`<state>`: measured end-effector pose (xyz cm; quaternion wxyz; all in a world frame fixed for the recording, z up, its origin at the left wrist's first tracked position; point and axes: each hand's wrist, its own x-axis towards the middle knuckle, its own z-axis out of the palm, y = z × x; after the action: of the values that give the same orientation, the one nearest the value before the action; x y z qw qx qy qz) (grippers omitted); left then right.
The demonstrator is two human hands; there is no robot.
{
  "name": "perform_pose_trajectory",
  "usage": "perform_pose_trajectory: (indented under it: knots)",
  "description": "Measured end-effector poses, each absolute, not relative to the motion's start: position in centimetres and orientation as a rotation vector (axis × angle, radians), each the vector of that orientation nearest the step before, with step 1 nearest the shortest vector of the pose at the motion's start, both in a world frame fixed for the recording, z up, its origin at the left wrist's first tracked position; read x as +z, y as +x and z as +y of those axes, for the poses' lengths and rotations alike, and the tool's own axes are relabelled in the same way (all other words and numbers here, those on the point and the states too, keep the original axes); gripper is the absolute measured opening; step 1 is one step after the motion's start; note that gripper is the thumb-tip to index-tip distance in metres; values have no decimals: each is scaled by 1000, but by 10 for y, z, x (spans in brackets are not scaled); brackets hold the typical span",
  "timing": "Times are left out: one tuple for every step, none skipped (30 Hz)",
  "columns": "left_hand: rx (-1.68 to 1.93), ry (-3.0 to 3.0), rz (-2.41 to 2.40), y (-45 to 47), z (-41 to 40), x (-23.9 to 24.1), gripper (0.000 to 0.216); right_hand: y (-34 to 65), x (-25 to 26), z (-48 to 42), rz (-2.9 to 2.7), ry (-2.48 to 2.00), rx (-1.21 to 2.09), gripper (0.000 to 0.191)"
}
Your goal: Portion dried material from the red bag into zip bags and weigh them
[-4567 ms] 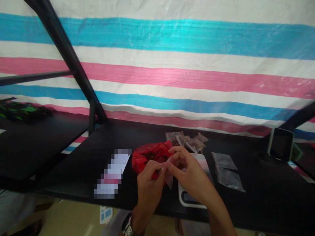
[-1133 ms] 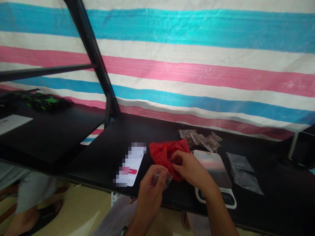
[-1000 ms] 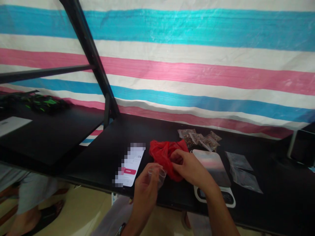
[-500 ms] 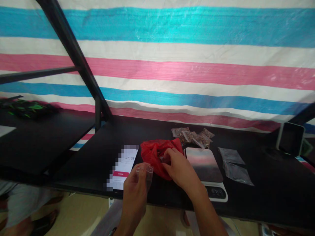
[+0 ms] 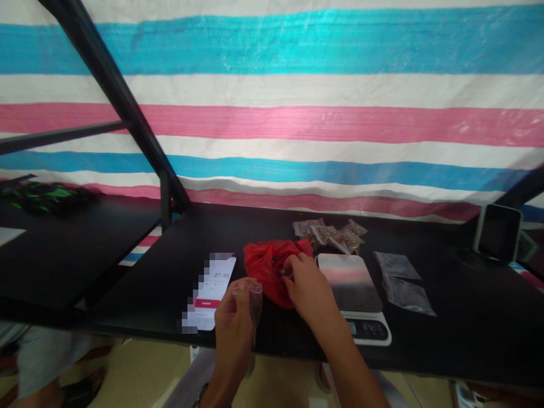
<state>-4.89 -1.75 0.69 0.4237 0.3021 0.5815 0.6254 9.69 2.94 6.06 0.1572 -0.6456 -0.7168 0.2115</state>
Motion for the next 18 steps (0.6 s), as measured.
perform_pose_trajectory:
  knots:
    - [1554,754,1440,-47,-16,9,56,96,59,30,-2039,-1834,634,17]
    - [1546,751,1426,-46,-16,12,56,97,58,31,-2030,-1818,661,16]
    - [1547,744,1413,-45,-15,15,56,99,57,32,-2021,-1807,672,15]
    - [1548,733,1401,-44,-14,18,57,101,56,33,-2013,-1806,664,14]
    - [1558,716,1393,-43,-14,20,57,104,56,33,-2007,-1814,635,14]
    - [1564,700,1388,-42,-14,22,58,107,55,33,-2004,-1826,592,14]
    - [1565,686,1385,-41,-14,23,59,110,56,33,-2005,-1839,548,15]
    - [1564,676,1383,-40,-16,23,59,113,57,33,-2008,-1850,517,16]
    - [1558,672,1378,-39,-17,23,60,114,58,33,-2014,-1856,506,18]
    - [1549,670,1367,-37,-19,21,60,116,59,32,-2024,-1856,522,19]
    - [1538,667,1350,-35,-21,19,60,116,61,32,-2036,-1849,555,19]
    - [1526,662,1331,-33,-23,18,59,116,62,32,-2050,-1833,600,19]
    - [1516,656,1317,-31,-25,17,60,116,64,32,-2059,-1810,637,18]
    - [1507,649,1311,-29,-27,17,60,117,65,32,-2062,-1789,651,18]
    - [1495,649,1311,-27,-29,18,62,118,66,33,-2061,-1773,633,17]
    - [1481,652,1318,-26,-31,20,63,119,67,34,-2057,-1768,584,17]
    - [1473,653,1331,-24,-33,22,65,121,68,35,-2054,-1776,521,17]
    - [1465,653,1347,-23,-36,24,67,123,68,35,-2056,-1793,461,17]
